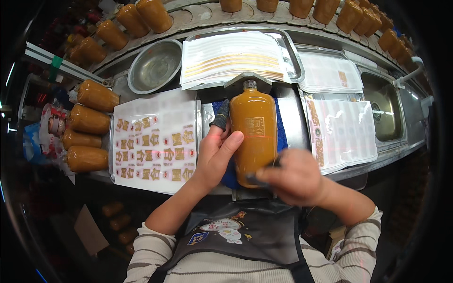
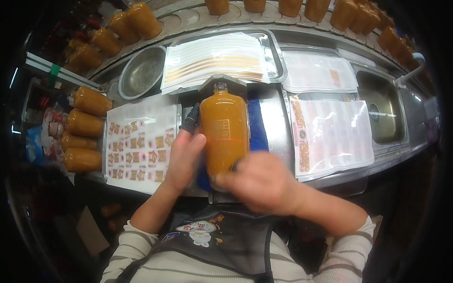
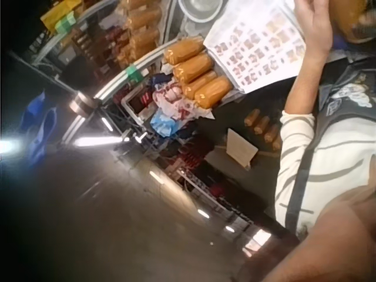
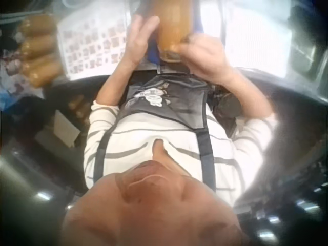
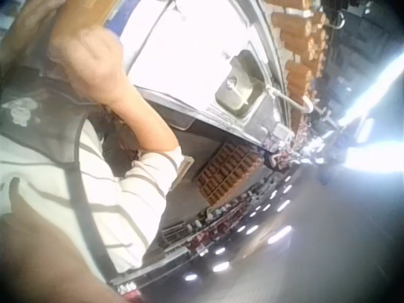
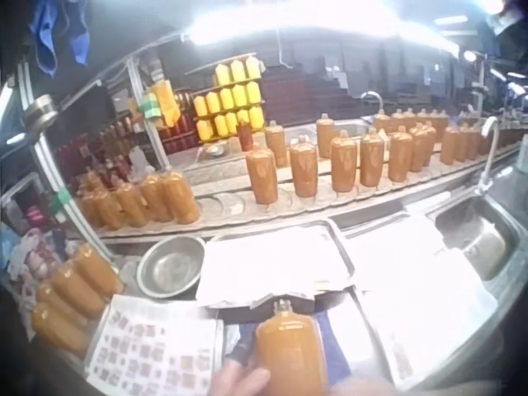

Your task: The person applies adhesive labels to amber-colored bottles on a production line. They pick up each bottle, smooth a label onto its surface, and place it back on the conveyor. The process is repeated for multiple bottles.

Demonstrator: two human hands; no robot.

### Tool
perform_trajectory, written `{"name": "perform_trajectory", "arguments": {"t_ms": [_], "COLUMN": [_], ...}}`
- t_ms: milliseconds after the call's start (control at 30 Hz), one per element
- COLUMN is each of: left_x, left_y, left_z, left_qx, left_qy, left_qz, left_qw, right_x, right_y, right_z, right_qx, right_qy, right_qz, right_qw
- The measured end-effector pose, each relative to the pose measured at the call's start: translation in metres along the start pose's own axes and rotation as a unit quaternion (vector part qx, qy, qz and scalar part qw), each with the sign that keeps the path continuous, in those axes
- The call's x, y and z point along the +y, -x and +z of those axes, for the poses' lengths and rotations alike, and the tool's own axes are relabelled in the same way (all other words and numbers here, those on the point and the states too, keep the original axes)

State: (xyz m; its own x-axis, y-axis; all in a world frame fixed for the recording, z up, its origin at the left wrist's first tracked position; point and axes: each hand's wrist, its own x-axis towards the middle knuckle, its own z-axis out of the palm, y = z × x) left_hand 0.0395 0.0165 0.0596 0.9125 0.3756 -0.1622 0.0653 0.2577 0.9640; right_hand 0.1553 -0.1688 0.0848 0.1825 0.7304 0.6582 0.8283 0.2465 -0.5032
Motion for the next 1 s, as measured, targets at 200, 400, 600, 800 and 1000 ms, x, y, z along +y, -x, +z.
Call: {"name": "perform_trajectory", "arguments": {"t_ms": [200,400,600,800,1000], "left_x": [0.000,-0.006,0.005,0.035,0.043], "left_y": [-0.011,-0.015,-0.005,-0.026,-0.056], "left_z": [0.007,-0.006,-0.010,-0.010,-0.005], "left_qx": [0.073,0.121,0.192,0.166,0.095], "left_qy": [-0.054,-0.082,-0.082,-0.153,-0.264], "left_qz": [0.018,0.004,0.088,0.214,0.201], "left_qw": [0.996,0.989,0.974,0.950,0.939], "right_x": [-0.011,0.021,0.028,0.024,-0.023], "right_y": [0.004,-0.048,-0.033,-0.016,0.005], "right_z": [0.013,0.027,0.000,0.003,-0.006], "right_qx": [0.047,0.101,0.141,0.061,-0.005], "right_qy": [0.063,0.006,-0.082,0.139,-0.055], "right_qz": [-0.073,0.187,0.244,0.049,0.114], "right_qw": [0.994,0.977,0.956,0.987,0.992]}}
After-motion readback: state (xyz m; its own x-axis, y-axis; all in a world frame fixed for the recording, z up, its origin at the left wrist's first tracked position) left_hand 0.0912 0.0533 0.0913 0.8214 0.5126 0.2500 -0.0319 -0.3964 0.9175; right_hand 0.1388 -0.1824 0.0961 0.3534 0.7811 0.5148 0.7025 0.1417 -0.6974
